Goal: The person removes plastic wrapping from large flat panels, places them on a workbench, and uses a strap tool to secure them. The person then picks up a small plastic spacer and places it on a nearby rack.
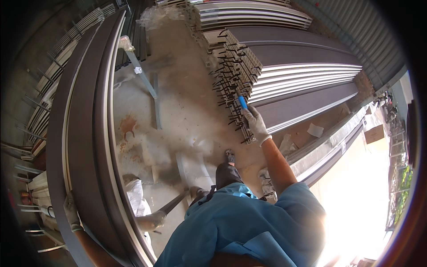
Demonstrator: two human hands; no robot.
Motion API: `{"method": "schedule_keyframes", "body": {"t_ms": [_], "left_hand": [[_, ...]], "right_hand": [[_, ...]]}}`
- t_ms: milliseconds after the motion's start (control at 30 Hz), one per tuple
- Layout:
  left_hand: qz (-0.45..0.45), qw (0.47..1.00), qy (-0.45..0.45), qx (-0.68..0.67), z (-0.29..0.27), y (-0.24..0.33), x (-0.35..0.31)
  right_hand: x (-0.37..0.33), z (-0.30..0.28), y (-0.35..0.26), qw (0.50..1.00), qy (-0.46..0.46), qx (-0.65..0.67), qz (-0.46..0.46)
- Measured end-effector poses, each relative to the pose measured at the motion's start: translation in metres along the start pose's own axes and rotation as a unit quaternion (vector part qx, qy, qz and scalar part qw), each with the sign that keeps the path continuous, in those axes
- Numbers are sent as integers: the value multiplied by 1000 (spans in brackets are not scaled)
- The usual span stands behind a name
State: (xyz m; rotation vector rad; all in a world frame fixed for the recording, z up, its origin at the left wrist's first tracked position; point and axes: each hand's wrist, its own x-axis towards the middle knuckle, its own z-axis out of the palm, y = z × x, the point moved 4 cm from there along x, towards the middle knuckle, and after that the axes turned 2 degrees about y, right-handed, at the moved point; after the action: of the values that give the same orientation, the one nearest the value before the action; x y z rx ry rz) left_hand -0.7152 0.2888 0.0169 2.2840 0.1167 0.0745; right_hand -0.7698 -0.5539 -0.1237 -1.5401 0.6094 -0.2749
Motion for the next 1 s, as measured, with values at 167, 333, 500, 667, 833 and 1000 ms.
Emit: {"method": "schedule_keyframes", "body": {"t_ms": [167,333,500,667,833,1000], "left_hand": [[-18,969,111,221,51,63,29],[-87,900,212,370,82,75,32],[-127,882,213,401,84,66,17],[-120,883,231,391,87,60,12],[-176,883,255,352,96,68,-10],[-199,827,260,457,106,94,-5]], "right_hand": [[111,-37,-13,994,83,-41,-56],[210,-76,-59,922,199,-285,-170],[316,-97,-90,874,230,-401,-153],[404,-100,-86,818,265,-480,-175],[430,-104,-101,826,190,-490,-203],[416,-73,-127,748,249,-572,-229]]}}
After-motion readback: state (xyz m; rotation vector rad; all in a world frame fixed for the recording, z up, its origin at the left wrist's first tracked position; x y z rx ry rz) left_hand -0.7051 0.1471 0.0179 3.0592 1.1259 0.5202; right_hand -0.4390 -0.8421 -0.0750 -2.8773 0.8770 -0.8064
